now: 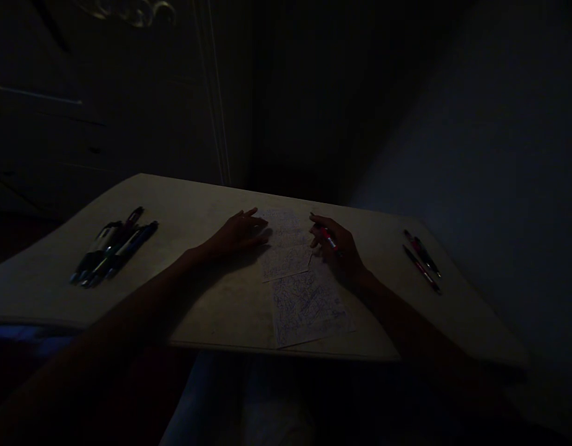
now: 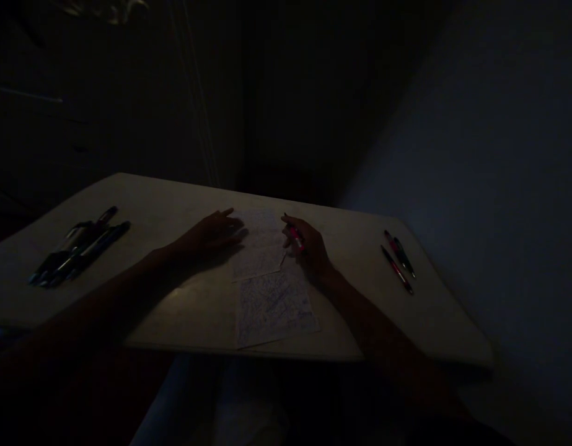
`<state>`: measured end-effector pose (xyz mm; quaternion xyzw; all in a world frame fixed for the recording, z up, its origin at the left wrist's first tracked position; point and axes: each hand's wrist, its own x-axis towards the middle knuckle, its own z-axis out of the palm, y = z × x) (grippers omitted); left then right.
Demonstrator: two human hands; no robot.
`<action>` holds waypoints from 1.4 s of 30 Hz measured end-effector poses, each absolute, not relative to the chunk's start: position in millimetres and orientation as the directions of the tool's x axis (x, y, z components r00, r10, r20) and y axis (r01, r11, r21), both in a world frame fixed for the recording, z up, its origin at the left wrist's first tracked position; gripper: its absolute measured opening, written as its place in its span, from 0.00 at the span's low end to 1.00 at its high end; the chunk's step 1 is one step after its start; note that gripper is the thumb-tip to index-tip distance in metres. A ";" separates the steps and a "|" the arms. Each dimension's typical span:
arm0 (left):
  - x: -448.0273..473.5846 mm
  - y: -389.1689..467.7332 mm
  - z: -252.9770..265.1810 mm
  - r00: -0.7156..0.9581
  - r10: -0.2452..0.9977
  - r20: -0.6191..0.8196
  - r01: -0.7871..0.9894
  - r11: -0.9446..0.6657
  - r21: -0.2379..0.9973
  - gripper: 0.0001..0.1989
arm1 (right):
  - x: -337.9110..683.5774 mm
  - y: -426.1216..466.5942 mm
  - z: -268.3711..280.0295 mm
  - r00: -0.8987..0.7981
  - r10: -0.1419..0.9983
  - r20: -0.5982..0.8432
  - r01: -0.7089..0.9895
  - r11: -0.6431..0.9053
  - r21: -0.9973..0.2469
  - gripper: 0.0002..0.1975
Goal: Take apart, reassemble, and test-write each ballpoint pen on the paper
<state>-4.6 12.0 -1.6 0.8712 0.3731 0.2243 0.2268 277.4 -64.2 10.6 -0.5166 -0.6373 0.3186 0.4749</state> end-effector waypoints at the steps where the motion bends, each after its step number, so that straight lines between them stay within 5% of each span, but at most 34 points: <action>1: -5.4 13.2 -1.3 0.627 0.747 0.221 0.559 -0.628 0.541 0.21 | 281.7 -60.2 9.4 -0.033 0.957 0.289 0.368 0.281 -0.886 0.21; 4: -7.1 14.5 -0.6 0.631 0.747 0.209 0.555 -0.623 0.552 0.19 | 291.1 -48.3 3.3 -0.046 0.949 0.312 0.386 0.305 -0.870 0.26; 7: -8.4 11.4 0.1 0.600 0.780 0.178 0.492 -0.535 0.687 0.19 | 295.1 -40.2 -3.2 -0.023 0.937 0.348 0.396 0.328 -0.858 0.29; 11: -9.0 6.0 0.1 0.520 0.834 0.184 0.427 -0.440 0.790 0.18 | 296.1 -37.6 -5.8 0.005 0.912 0.410 0.429 0.368 -0.825 0.27; 16: -8.8 10.1 -2.4 0.432 0.877 0.211 0.470 -0.419 0.777 0.19 | 296.1 -37.9 -0.4 -0.029 0.887 0.462 0.447 0.424 -0.787 0.21; 23: -9.0 10.5 0.3 0.473 0.855 0.211 0.466 -0.446 0.764 0.22 | 294.7 -38.8 1.5 -0.048 0.928 0.371 0.320 0.366 -0.874 0.15; 28: -8.0 6.4 6.6 0.489 0.848 0.205 0.445 -0.445 0.777 0.23 | 301.6 -31.9 -3.2 0.045 0.942 0.332 0.254 0.310 -0.916 0.20; 32: -8.3 8.0 7.8 0.447 0.874 0.191 0.417 -0.392 0.820 0.24 | 316.7 -22.1 3.9 0.163 0.958 0.237 -0.060 0.249 -0.967 0.31; 35: -8.5 10.3 8.9 0.429 0.889 0.160 0.381 -0.339 0.860 0.25 | 332.3 -20.1 17.1 0.282 0.923 0.262 -0.252 0.335 -0.908 0.27; 42: -9.3 10.5 16.0 0.399 0.909 0.126 0.337 -0.272 0.901 0.27 | 345.7 -31.5 24.7 0.435 0.885 0.165 -0.186 0.268 -0.945 0.25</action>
